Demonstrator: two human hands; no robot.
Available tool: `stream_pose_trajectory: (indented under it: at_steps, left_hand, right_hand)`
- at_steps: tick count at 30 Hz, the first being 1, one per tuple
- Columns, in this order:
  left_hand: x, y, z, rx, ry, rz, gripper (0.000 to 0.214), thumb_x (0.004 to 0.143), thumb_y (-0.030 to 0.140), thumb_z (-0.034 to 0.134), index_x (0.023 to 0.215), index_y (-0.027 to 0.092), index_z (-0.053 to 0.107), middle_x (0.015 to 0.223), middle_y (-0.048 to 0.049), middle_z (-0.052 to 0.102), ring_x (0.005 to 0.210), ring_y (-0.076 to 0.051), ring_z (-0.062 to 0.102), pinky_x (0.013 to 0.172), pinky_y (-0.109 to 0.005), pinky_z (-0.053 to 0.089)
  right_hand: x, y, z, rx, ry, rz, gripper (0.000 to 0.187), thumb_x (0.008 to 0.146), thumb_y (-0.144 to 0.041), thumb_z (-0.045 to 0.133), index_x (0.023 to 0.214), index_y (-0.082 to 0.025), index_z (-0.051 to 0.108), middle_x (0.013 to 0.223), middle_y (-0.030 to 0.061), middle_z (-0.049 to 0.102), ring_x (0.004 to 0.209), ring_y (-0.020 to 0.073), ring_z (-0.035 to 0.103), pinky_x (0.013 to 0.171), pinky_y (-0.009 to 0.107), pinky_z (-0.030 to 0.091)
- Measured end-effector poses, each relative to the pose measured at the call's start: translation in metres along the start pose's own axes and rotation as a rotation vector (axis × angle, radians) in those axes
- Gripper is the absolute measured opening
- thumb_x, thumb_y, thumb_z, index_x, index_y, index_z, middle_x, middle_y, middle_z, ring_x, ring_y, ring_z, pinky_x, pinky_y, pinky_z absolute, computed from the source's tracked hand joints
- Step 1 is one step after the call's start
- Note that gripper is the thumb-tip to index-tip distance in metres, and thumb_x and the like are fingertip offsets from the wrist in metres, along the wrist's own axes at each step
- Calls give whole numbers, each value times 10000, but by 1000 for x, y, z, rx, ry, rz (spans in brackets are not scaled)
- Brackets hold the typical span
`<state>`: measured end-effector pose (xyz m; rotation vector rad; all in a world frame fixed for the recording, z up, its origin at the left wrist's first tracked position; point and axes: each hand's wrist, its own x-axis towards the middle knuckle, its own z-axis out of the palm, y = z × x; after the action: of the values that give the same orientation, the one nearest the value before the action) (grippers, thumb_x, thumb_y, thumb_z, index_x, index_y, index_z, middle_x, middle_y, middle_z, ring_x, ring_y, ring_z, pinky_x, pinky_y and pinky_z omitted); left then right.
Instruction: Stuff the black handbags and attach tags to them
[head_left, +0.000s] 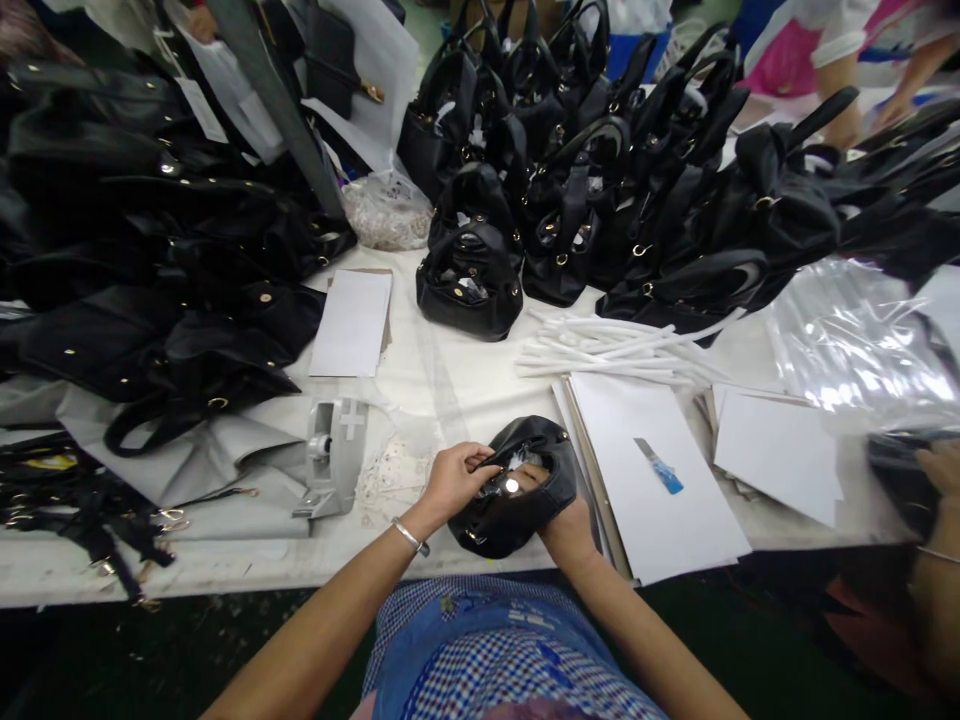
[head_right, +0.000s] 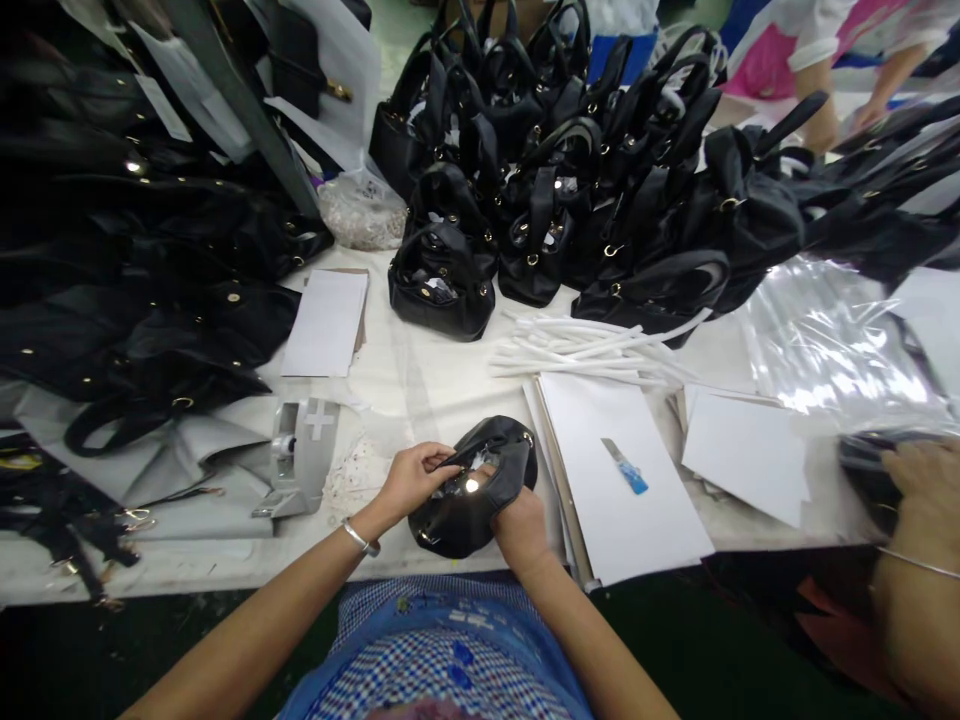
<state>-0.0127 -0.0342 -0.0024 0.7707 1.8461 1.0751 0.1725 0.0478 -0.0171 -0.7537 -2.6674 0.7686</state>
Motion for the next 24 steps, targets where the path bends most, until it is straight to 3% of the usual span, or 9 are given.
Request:
stream_pose_trajectory:
  at_steps: [4, 10, 14, 18, 21, 24]
  left_hand:
    - [-10, 6, 4, -32, -60, -10, 184, 746, 236, 711, 917, 168, 709, 859, -54, 737, 792, -174, 690, 744, -273, 543]
    - [-16, 9, -7, 32, -156, -20, 163, 734, 201, 711, 894, 176, 724, 841, -41, 728, 752, -154, 669, 694, -252, 519]
    - [-16, 2, -18, -65, -241, -135, 166, 757, 218, 693, 907, 151, 711, 809, -51, 729, 723, -148, 663, 663, -247, 515]
    - [-17, -1, -19, -102, -285, -174, 179, 753, 221, 700, 914, 143, 697, 815, -53, 731, 722, -147, 665, 664, -248, 521]
    - [-21, -1, -15, 38, -230, -94, 166, 760, 228, 699, 917, 175, 698, 847, -43, 729, 759, -160, 672, 700, -267, 538]
    - [-28, -2, -11, 247, -107, 15, 163, 783, 261, 683, 940, 220, 696, 890, -33, 721, 811, -179, 669, 742, -295, 545]
  right_hand:
    - [6, 6, 8, 114, -19, -79, 200, 877, -158, 495, 896, -248, 673, 975, 34, 712, 917, 193, 661, 740, 300, 552]
    - [13, 4, 11, 259, -83, 215, 51, 805, -244, 572, 846, -222, 590, 822, 5, 666, 609, 145, 602, 548, 262, 479]
    - [17, -2, 19, 293, -167, 278, 50, 770, -249, 582, 776, -234, 534, 778, -15, 614, 631, 144, 567, 537, 243, 437]
    - [20, -8, 23, 288, -163, 339, 85, 753, -227, 592, 758, -231, 507, 711, -23, 586, 625, 148, 545, 539, 245, 412]
    - [19, -11, 27, 304, -127, 334, 68, 763, -225, 588, 753, -228, 520, 670, -26, 581, 601, 146, 542, 549, 255, 419]
    - [16, -14, 33, 312, -9, 326, 67, 786, -263, 580, 748, -233, 534, 680, -26, 592, 592, 147, 554, 554, 264, 448]
